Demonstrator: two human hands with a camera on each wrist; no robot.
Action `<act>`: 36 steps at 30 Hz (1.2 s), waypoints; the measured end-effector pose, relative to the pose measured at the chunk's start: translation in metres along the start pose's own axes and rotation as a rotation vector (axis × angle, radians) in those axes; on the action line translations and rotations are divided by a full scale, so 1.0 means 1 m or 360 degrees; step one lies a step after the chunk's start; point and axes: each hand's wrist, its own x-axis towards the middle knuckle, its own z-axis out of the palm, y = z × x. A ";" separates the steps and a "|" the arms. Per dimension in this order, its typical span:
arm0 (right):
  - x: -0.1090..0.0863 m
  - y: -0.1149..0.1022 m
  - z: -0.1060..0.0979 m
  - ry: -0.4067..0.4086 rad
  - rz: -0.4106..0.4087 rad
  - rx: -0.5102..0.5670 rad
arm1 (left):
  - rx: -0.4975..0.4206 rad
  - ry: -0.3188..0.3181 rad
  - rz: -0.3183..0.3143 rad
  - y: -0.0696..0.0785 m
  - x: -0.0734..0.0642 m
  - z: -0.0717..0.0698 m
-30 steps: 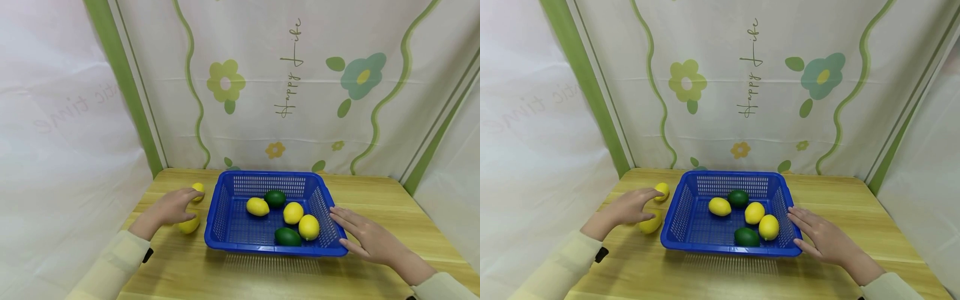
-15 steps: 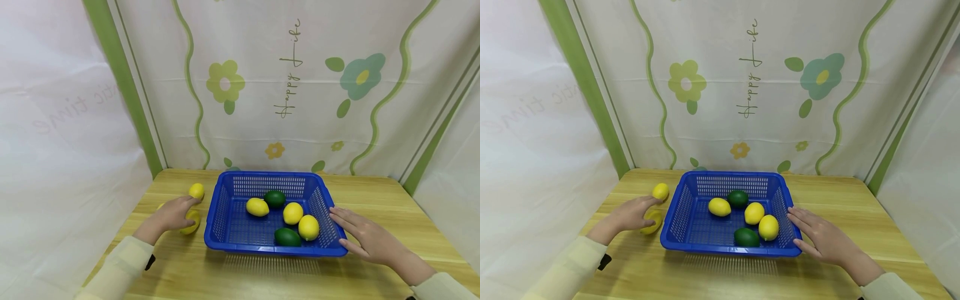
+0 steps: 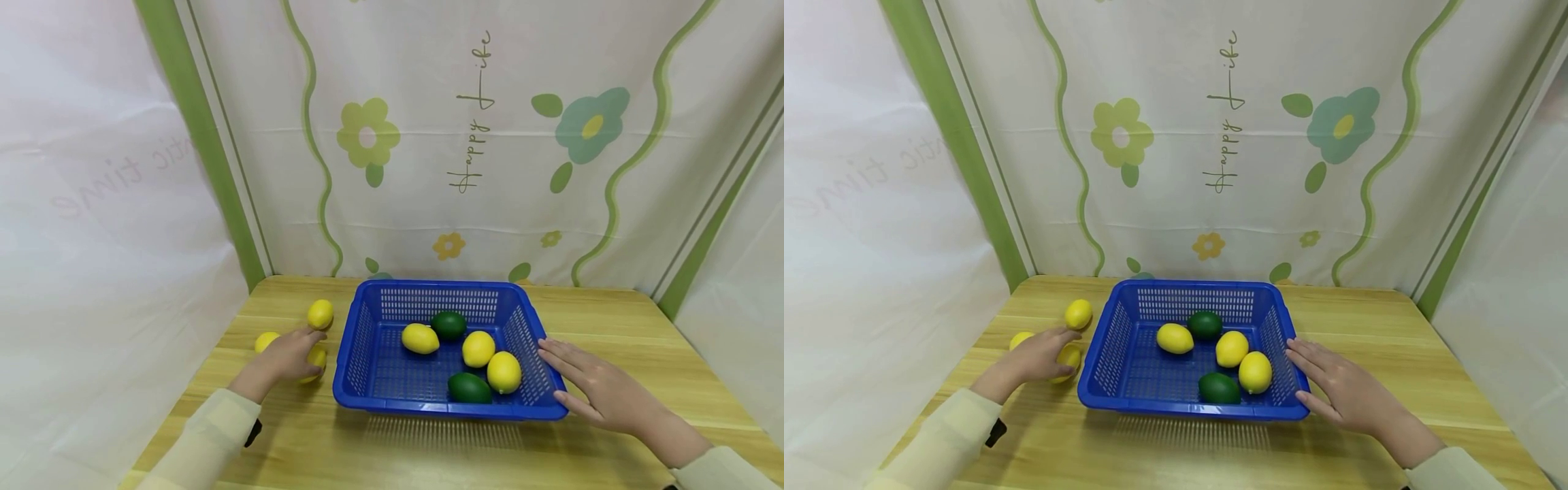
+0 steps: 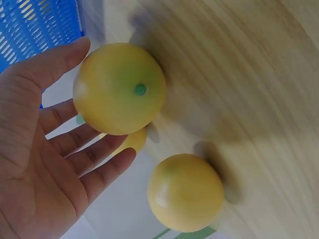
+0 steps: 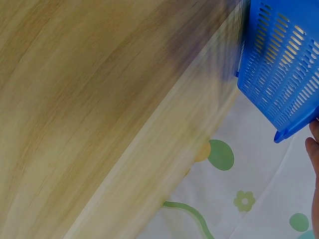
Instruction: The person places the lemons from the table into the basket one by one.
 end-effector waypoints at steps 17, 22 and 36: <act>0.000 -0.001 0.000 0.0009 -0.0008 0.0019 | -0.0074 -0.0050 -0.0057 0.002 0.000 0.010; 0.000 -0.001 0.000 0.0012 -0.0006 0.0019 | -0.0063 -0.0055 -0.0058 0.001 0.001 0.013; 0.000 -0.002 -0.001 0.0004 0.0012 0.0007 | -0.0107 -0.0109 -0.0088 0.002 0.002 0.014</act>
